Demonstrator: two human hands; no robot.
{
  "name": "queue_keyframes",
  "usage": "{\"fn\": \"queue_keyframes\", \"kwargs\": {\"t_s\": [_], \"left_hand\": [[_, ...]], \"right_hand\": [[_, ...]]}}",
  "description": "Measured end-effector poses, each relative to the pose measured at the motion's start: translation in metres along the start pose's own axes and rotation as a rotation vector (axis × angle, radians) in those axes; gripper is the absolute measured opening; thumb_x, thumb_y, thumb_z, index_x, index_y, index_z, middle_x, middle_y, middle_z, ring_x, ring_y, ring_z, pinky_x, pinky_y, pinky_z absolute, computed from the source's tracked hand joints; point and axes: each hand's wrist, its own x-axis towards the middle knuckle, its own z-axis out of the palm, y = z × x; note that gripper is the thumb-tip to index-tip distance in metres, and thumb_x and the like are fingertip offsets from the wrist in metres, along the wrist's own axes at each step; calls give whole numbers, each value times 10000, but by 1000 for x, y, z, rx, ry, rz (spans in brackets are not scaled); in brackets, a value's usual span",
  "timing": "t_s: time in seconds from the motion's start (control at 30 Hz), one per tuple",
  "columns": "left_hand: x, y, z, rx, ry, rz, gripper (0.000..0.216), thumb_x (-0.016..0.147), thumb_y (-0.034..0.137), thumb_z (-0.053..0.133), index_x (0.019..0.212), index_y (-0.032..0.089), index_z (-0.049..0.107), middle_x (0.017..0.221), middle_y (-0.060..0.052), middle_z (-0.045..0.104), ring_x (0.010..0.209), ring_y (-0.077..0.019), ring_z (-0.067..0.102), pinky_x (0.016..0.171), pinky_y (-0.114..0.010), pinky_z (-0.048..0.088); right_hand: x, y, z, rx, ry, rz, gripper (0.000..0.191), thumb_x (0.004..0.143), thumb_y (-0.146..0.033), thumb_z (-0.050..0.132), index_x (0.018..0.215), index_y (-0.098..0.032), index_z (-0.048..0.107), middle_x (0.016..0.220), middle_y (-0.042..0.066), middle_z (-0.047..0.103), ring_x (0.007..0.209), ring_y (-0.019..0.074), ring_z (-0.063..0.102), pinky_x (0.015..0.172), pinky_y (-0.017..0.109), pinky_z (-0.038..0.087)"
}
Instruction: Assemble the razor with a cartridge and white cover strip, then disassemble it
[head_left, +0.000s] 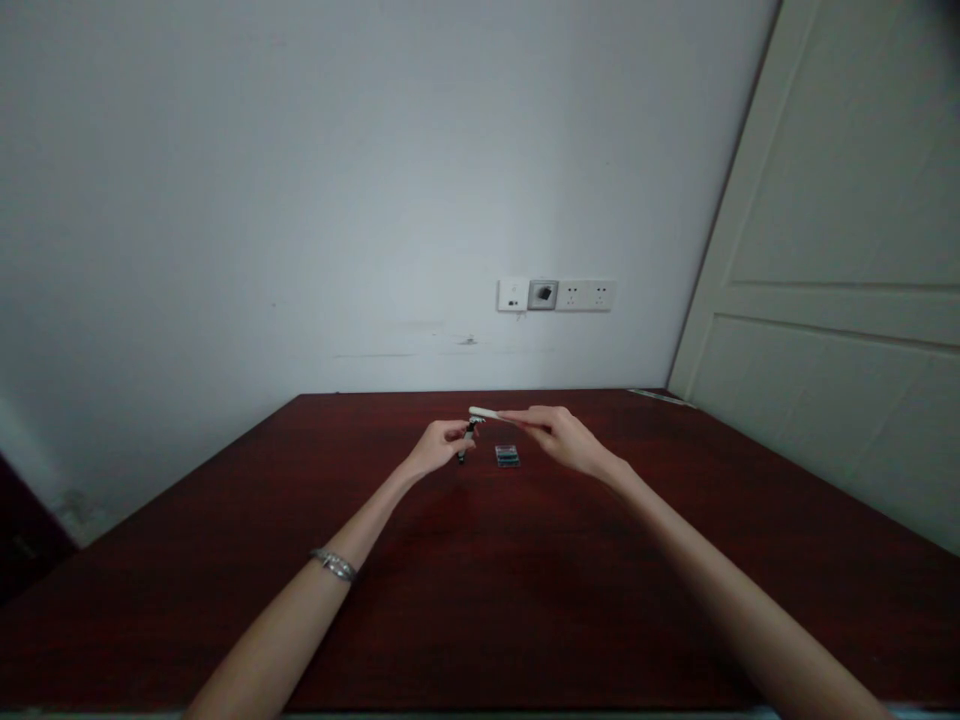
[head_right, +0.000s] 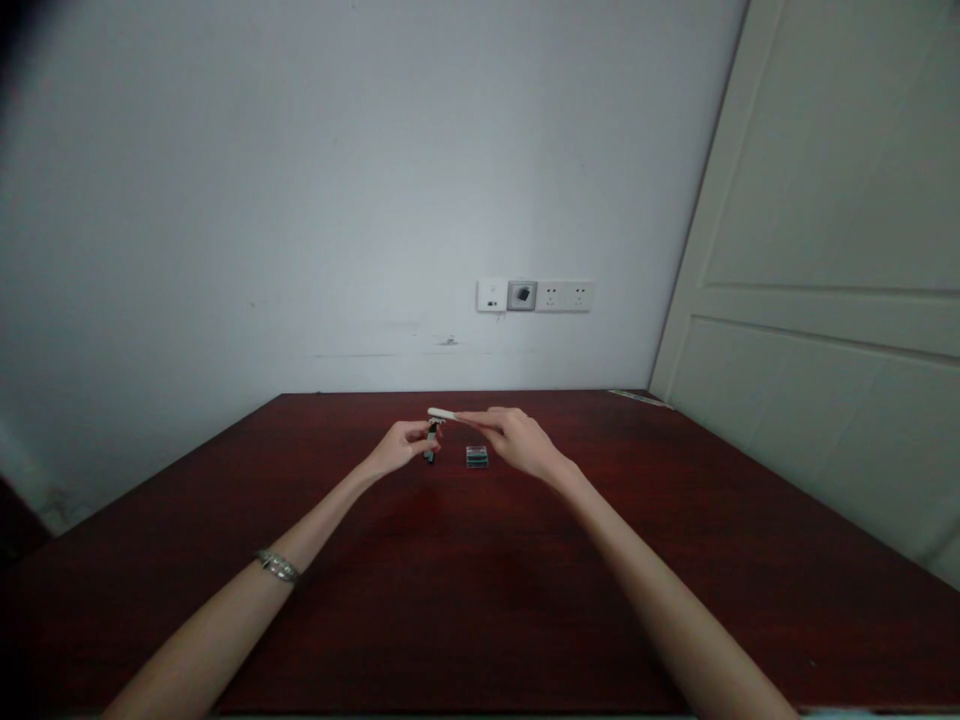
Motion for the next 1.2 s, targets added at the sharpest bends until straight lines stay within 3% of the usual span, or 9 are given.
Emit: {"fn": "queue_keyframes", "kwargs": {"t_s": [0.17,0.27,0.37,0.53,0.67,0.77,0.93,1.07,1.2], "left_hand": [[0,-3,-2,-30,-3,-27,156,666,207,641,776,97,621,670,-43,647,634,-145,603,614,-254,462],[-2,-1,-1,-148,55,-81,206,709,231,623,871,113,574,714,-64,661,667,-159,632,601,-255,476],[-4,1,6,-240,90,-145,242,755,262,597,948,134,526,798,-90,672,720,-176,656,596,-251,484],[-7,4,22,-298,72,-162,259,783,288,584,975,139,497,865,-113,671,759,-184,663,613,-250,486],[-8,4,28,-366,11,-135,314,760,337,612,962,139,476,819,-93,669,733,-179,660,646,-281,499],[-8,2,28,-352,1,-118,333,739,354,631,944,140,480,785,-74,661,692,-166,654,604,-254,493],[-8,-1,27,-312,18,-129,291,741,332,619,905,144,468,733,-58,656,650,-164,652,579,-265,503],[-8,0,28,-268,7,-152,248,755,303,600,891,146,465,716,-56,654,632,-164,653,554,-261,507],[-7,-2,27,-232,7,-153,237,754,280,594,898,137,471,701,-53,647,592,-154,643,509,-240,499]], "right_hand": [[-2,-6,4,57,-51,-49,351,874,-250,427,1193,-286,569,886,51,665,740,148,571,697,272,428],[-5,-6,10,212,80,12,377,879,-263,393,1218,-237,554,881,54,655,725,144,549,693,270,428],[-9,-5,24,309,218,203,431,873,-252,360,1279,-196,492,775,31,621,644,130,516,635,257,429],[-13,-10,54,318,280,271,464,861,-248,346,1305,-171,458,873,62,605,747,151,529,720,289,442],[-10,-23,70,387,267,262,472,860,-261,351,1319,-197,437,944,82,597,811,165,535,766,308,444],[-7,-31,73,562,200,341,480,858,-284,360,1326,-197,429,747,35,566,614,122,490,574,244,440],[-7,-29,64,834,150,463,521,819,-296,413,1332,-203,412,582,-51,388,418,59,272,365,167,233],[-8,-25,60,722,232,445,512,817,-313,423,1313,-187,447,612,-33,438,457,68,320,405,182,279],[-9,-31,59,638,147,345,479,834,-308,408,1293,-192,481,632,-16,502,490,79,357,479,206,339]]}}
